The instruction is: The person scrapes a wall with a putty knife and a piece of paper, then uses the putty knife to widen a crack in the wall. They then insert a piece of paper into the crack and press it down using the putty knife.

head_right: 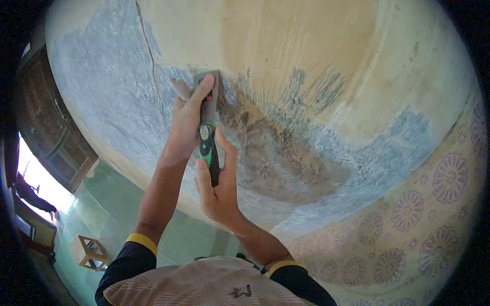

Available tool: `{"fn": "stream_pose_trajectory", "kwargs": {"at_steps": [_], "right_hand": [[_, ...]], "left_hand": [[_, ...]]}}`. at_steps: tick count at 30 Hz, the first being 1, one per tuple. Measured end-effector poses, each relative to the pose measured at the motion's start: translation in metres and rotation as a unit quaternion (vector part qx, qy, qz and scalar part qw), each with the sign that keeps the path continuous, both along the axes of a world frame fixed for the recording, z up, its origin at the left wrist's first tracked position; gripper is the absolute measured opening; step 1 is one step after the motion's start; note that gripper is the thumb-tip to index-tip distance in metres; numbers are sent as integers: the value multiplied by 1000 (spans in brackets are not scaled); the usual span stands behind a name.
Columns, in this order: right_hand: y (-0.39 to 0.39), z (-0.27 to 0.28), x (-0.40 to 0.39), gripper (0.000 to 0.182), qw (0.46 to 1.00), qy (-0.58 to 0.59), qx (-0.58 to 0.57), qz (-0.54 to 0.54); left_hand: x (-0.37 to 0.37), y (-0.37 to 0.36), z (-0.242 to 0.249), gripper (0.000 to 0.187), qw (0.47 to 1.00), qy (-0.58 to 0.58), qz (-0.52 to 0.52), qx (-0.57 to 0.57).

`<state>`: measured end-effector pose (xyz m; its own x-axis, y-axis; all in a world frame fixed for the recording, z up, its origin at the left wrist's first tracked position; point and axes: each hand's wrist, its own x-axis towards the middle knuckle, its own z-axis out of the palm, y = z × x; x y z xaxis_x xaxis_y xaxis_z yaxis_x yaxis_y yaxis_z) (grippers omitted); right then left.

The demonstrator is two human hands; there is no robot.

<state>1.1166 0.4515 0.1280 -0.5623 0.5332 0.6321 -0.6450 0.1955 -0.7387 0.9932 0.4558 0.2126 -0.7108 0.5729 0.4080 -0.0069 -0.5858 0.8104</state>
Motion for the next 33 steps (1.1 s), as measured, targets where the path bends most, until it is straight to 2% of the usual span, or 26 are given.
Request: {"fn": "stream_pose_trajectory", "kwargs": {"at_steps": [4, 7, 10, 12, 15, 17, 20, 23, 25, 29, 31, 33], "right_hand": [[5, -3, 20, 57, 999, -21, -13, 21], [10, 14, 9, 57, 999, -20, -17, 23], [1, 10, 20, 57, 999, -6, -27, 35], [4, 10, 24, 57, 999, -12, -33, 41], [8, 9, 21, 57, 998, -43, -39, 40], [0, 14, 14, 57, 997, 4, -40, 61], [3, -1, 28, 57, 995, -18, -53, 83], [5, 12, 20, 57, 996, -22, -67, 56], [7, 13, 18, 57, 996, -13, -59, 59], [13, -8, 32, 56, 998, -30, -34, 49], [16, 7, 24, 56, 997, -28, -41, 55], [9, 14, 26, 56, 996, -32, -62, 58]], "left_hand": [[12, -1, -1, 33, 999, 23, 24, -28], [6, 7, 4, 34, 998, 38, 44, 30], [9, -1, 9, 28, 1000, 16, 3, -11], [14, 2, -6, 29, 998, 24, 47, -26], [5, 3, 4, 28, 999, 22, 28, -26], [8, -2, 7, 28, 999, 4, 14, -28], [13, -6, 0, 26, 997, 44, 37, -44], [7, 4, -3, 24, 997, 55, 49, -24], [1, 6, 1, 34, 997, 55, 52, -11], [15, 11, -14, 35, 993, 79, 90, 5], [19, 11, -7, 37, 990, 66, 122, 1], [11, 8, -1, 37, 992, 66, 104, -6]]}}
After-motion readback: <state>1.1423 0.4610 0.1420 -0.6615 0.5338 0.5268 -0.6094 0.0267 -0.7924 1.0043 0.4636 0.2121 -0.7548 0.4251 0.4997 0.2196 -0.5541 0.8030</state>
